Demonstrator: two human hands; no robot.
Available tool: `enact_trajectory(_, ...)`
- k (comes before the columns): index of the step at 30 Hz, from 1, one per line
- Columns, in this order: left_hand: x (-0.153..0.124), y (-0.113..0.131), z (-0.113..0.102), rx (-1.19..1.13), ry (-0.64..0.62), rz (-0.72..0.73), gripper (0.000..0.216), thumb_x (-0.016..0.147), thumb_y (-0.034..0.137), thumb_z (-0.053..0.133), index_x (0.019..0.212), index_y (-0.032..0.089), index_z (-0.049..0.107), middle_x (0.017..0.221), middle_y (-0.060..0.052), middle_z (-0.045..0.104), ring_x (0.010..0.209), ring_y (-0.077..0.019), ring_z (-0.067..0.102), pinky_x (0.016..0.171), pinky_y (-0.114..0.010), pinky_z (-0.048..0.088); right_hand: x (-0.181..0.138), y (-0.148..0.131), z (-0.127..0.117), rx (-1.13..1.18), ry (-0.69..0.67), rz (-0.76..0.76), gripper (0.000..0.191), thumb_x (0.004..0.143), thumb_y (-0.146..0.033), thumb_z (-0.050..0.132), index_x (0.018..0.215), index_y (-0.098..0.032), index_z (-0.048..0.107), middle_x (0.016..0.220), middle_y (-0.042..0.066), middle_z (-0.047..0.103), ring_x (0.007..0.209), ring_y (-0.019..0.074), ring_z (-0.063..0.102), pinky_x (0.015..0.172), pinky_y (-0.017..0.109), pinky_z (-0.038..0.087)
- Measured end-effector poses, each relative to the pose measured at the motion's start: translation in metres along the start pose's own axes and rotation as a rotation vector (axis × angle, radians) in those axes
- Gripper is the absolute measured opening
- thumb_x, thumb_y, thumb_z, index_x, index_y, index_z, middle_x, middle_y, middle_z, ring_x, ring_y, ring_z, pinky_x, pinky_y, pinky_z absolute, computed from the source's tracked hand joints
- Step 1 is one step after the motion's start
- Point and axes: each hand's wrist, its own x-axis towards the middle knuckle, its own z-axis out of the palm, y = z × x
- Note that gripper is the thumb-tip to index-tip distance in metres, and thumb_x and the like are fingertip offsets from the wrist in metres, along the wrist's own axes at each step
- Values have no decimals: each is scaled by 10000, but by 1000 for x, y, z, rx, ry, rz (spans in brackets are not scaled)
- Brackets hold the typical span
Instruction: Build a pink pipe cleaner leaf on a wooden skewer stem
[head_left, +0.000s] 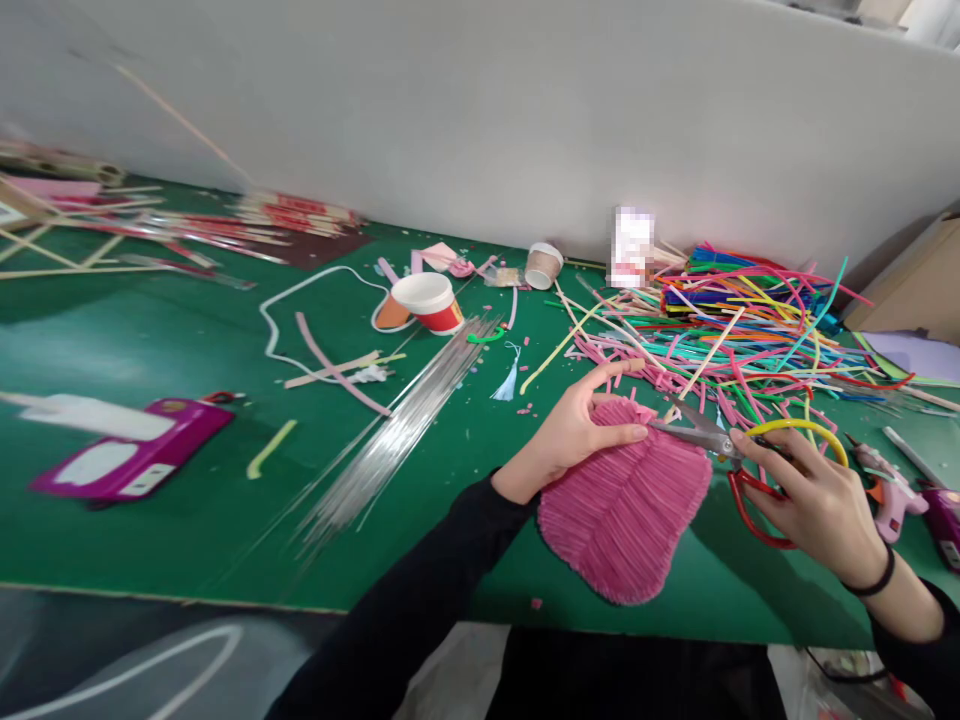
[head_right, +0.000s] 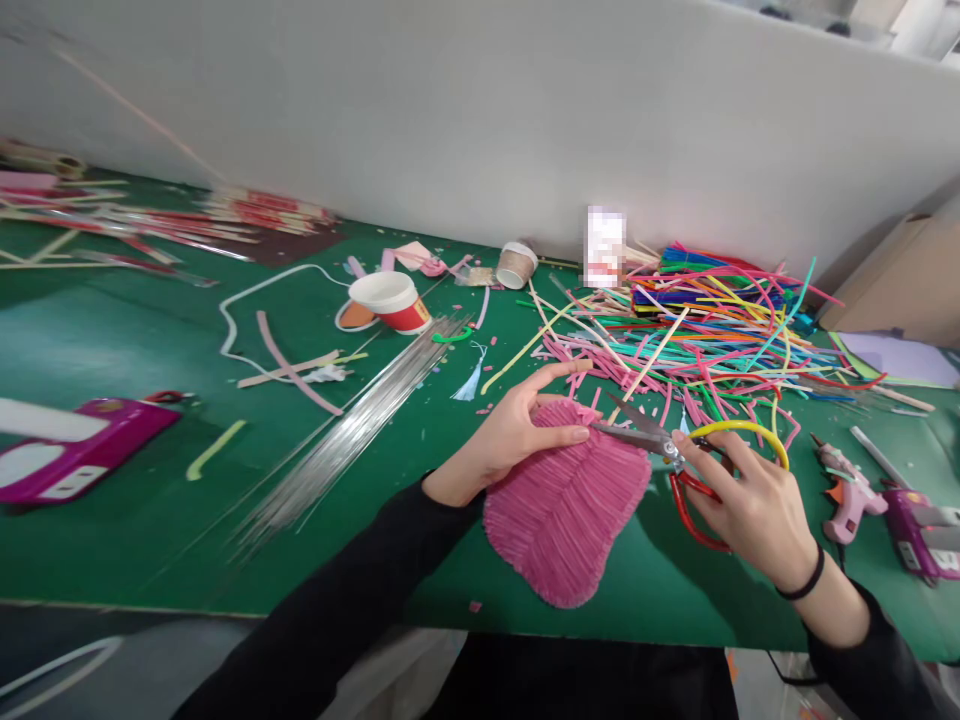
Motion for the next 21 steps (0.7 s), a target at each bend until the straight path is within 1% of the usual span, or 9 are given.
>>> enact_trajectory(3, 0, -1, 0, -12, 9, 8, 717, 697, 305, 833, 1339, 252, 518, 1447, -123, 529, 991, -263, 702, 877, -411, 555, 0, -1, -1, -10, -7, 4, 336, 926, -244, 580, 1256, -270, 640, 1036, 52, 677, 800, 148, 673, 587, 244, 465)
enact_trajectory(5, 1, -1, 0, -12, 3, 10, 705, 698, 305, 831, 1332, 234, 529, 1420, -132, 552, 1006, -267, 694, 884, -404, 547, 1, -3, 0, -2, 0, 4, 336, 925, -240, 580, 1255, -263, 638, 1032, 54, 675, 791, 145, 673, 582, 242, 467)
enact_trajectory(9, 2, -1, 0, 17, -17, 7, 658, 700, 306, 829, 1296, 209, 567, 1262, -114, 661, 996, -258, 683, 904, -411, 527, 3, -9, 5, 51, 16, 44, 332, 915, -246, 592, 1245, -254, 634, 1026, 55, 677, 820, 153, 680, 572, 232, 481)
enact_trajectory(13, 2, -1, 0, 24, -48, -29, 571, 716, 329, 820, 1230, 197, 610, 1018, -66, 729, 865, -226, 689, 848, -395, 532, 4, -14, 11, 40, 23, 68, 324, 918, -248, 597, 1240, -252, 636, 1027, 58, 686, 824, 161, 684, 550, 235, 471)
enact_trajectory(15, 2, 0, 0, 15, -53, -40, 558, 721, 326, 819, 1224, 197, 613, 1003, -58, 727, 846, -215, 686, 835, -380, 530, 6, -14, 12, 20, 33, 39, 328, 923, -245, 597, 1249, -240, 630, 1029, 65, 685, 828, 161, 684, 572, 238, 475)
enact_trajectory(18, 1, 0, 1, -45, -32, -42, 620, 700, 291, 833, 1260, 194, 585, 1078, -73, 714, 907, -224, 685, 854, -367, 522, 9, -14, 11, -25, 31, -32, 365, 940, -232, 579, 1305, -216, 589, 1049, 76, 686, 831, 154, 683, 613, 239, 479)
enact_trajectory(19, 2, 0, 0, -71, -31, -47, 642, 694, 283, 835, 1273, 191, 573, 1064, -74, 716, 914, -227, 685, 857, -367, 521, 10, -13, 10, -47, 30, -55, 393, 945, -219, 570, 1338, -214, 563, 1048, 76, 690, 823, 151, 682, 613, 239, 473)
enact_trajectory(21, 2, -1, 0, -111, -43, -68, 651, 696, 276, 833, 1282, 186, 564, 975, -59, 725, 888, -225, 687, 848, -367, 522, 11, -12, 9, -95, 34, -95, 480, 949, -199, 558, 1423, -225, 485, 1024, 68, 701, 806, 149, 682, 610, 241, 460)
